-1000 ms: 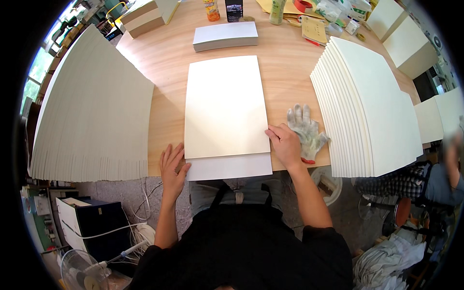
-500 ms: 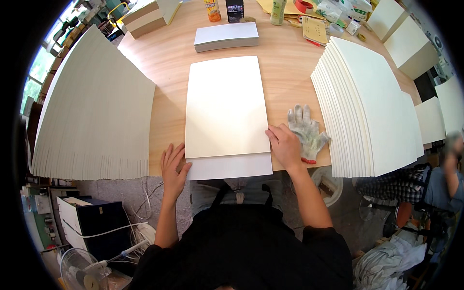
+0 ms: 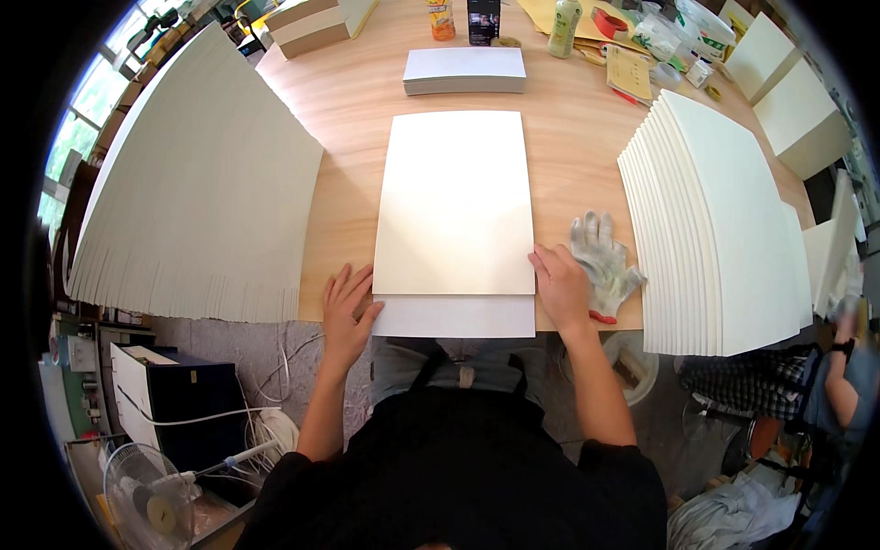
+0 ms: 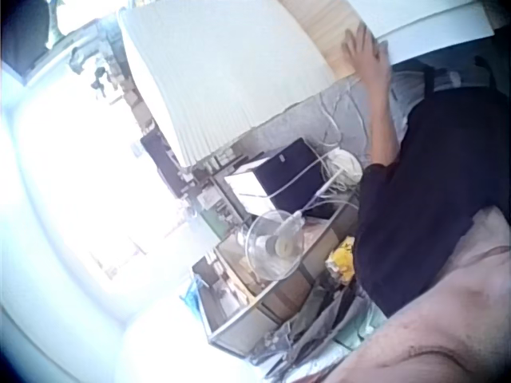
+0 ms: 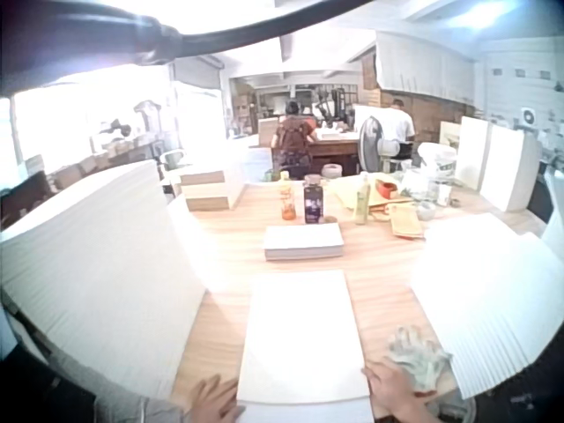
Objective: The person assembles notebooks by placing a cover sheet over a stack of paper, aligning the edges, and securing them with a paper band. They repeat this process multiple times, stacking the finished notebooks on the table.
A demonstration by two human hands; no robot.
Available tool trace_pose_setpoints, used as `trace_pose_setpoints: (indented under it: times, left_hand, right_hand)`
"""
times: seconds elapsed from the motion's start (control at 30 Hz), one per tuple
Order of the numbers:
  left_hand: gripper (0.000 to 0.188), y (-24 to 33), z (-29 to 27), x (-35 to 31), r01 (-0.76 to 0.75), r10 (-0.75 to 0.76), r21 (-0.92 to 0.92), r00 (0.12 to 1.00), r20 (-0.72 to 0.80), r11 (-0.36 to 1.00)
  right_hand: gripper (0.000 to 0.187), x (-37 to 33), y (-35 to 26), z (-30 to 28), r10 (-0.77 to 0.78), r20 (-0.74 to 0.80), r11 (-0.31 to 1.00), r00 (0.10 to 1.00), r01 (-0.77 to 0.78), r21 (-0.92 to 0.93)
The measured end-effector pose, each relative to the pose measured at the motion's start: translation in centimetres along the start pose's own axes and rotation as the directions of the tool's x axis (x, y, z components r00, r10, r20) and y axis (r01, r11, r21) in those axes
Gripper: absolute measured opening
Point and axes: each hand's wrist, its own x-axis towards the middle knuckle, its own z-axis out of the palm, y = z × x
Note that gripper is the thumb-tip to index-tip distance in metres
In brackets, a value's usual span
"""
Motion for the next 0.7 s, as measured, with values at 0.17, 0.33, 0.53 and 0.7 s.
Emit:
trace_pose_setpoints:
  times: [0.17,0.33,0.53,0.7]
  left_hand:
    - [0.057,-0.1,-0.1,0.3,-0.02,0.021,0.023,1.0,-0.017,1.0]
    - [0.069,3.6,-1.2,2.6,-0.064,0.064,-0.002,0.998,-0.01,0.998]
    - [0.093,10.0,0.3,5.4,-0.485,0.433,0.054,0.821,0.371,0.873]
    - [0.1,7.7,1.9,6.2,-0.443,0.418,-0.051,0.792,0.445,0.895]
  right_hand:
    - [0.022,0.0,0.2,-0.5,0.023,0.027,0.999,0.999,-0.024,0.046]
    - [0.025,0.1,-0.5,-4.3,0.353,0.097,0.879,0.931,-0.365,0.307]
    - [0.024,-3.0,2.4,-5.1,0.192,-0.013,0.973,0.981,-0.189,0.131]
    - [0.022,-5.2,1.4,-6.5,0.115,0.093,0.948,0.989,-0.137,0.287]
